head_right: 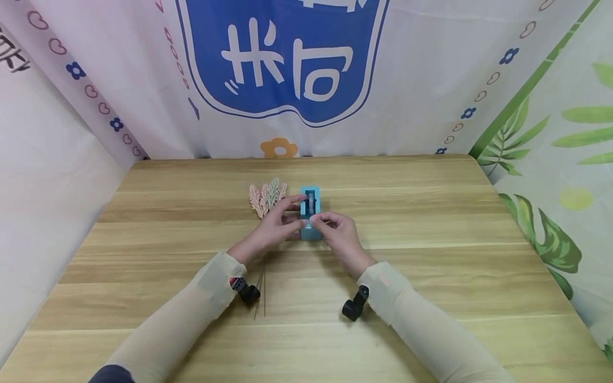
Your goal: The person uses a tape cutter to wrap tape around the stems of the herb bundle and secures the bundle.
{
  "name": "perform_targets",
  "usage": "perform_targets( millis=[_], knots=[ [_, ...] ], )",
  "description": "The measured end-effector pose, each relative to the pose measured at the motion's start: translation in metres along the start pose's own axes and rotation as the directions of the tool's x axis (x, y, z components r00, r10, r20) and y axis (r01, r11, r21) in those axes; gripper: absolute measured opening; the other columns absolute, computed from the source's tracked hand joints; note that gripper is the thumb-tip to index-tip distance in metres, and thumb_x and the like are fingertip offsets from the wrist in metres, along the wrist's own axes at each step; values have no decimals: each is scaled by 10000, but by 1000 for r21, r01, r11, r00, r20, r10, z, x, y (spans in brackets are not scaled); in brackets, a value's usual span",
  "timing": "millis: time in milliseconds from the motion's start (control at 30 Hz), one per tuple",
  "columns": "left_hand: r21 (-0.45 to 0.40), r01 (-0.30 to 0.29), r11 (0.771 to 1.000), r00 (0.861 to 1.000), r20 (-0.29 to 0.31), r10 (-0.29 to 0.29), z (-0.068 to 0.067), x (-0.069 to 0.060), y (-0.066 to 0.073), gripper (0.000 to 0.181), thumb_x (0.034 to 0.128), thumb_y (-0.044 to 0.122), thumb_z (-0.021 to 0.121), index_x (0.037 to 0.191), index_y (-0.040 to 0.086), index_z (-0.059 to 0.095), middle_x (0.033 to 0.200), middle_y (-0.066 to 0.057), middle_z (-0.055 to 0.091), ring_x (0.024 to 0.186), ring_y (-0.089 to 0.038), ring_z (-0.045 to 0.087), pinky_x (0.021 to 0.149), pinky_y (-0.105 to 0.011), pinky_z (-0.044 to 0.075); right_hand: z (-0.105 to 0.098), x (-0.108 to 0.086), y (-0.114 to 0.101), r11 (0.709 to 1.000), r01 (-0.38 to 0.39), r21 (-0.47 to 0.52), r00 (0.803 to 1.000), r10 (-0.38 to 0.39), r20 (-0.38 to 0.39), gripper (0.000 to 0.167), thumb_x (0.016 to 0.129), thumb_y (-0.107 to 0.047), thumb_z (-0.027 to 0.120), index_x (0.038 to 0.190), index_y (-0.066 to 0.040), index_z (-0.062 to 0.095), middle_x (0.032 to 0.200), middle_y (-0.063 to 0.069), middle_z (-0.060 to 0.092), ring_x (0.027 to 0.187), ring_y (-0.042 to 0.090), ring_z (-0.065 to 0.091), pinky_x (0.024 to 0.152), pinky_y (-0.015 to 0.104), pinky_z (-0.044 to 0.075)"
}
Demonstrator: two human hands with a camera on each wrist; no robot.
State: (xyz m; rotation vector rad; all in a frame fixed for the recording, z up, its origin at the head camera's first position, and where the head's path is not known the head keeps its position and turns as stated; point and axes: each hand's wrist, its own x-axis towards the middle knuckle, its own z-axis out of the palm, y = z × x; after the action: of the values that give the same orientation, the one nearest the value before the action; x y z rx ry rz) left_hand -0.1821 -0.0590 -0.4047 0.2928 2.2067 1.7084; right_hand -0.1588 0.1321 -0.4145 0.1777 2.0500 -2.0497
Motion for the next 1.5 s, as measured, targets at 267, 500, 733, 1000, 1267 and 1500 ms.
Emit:
perform_targets(
  millis=[267,500,733,1000,1267,1500],
  knots=[
    [8,-18,1000,1000,-8,18,2,0,1,627,1032,113,652,1600,223,410,1550,-192,483,1253,-373,645,863,-395,640,1,-1,-2,1000,12,-14,1000,-12,-8,188,1017,-247,704,1086,-77,744,933,-92,622,752,96,487,625,196,434],
    [21,-14,1000,1000,-13,14,2,0,0,635,1026,116,663,1599,229,416,1550,-175,488,1239,-377,647,858,-383,640,2,-1,-2,999,23,-23,1000,-24,-16,238,1019,-268,704,1107,-50,737,909,-95,612,713,77,469,624,200,423],
    [24,-16,1000,1000,-1,16,1,0,2,631,1034,123,651,1605,232,406,1564,-179,475,1258,-387,642,881,-405,637,3,-3,-4,999,51,-18,999,-51,-5,229,1025,-254,694,1109,-44,729,858,-94,608,704,86,460,617,212,406],
    [9,-11,1000,1000,-10,11,1,-1,2,645,1028,113,658,1607,241,405,1566,-175,484,1242,-369,657,872,-397,638,5,-7,-5,998,67,5,998,-67,-14,130,1022,-220,697,1037,-95,727,816,-106,620,679,73,455,614,207,396],
    [1,-21,1000,1000,-6,21,2,0,0,641,1029,107,655,1606,237,409,1568,-179,483,1255,-374,656,881,-407,637,7,-9,-5,996,88,23,996,-87,-20,57,1016,-175,697,981,-136,719,809,-104,640,685,63,464,606,191,391],
    [18,-25,1000,1000,-12,26,2,0,0,633,1032,112,653,1605,226,410,1546,-186,495,1234,-368,663,859,-399,639,7,-12,-5,994,112,7,994,-112,-15,49,1009,-151,702,974,-121,719,822,-98,654,731,88,484,616,189,385]
  ],
)
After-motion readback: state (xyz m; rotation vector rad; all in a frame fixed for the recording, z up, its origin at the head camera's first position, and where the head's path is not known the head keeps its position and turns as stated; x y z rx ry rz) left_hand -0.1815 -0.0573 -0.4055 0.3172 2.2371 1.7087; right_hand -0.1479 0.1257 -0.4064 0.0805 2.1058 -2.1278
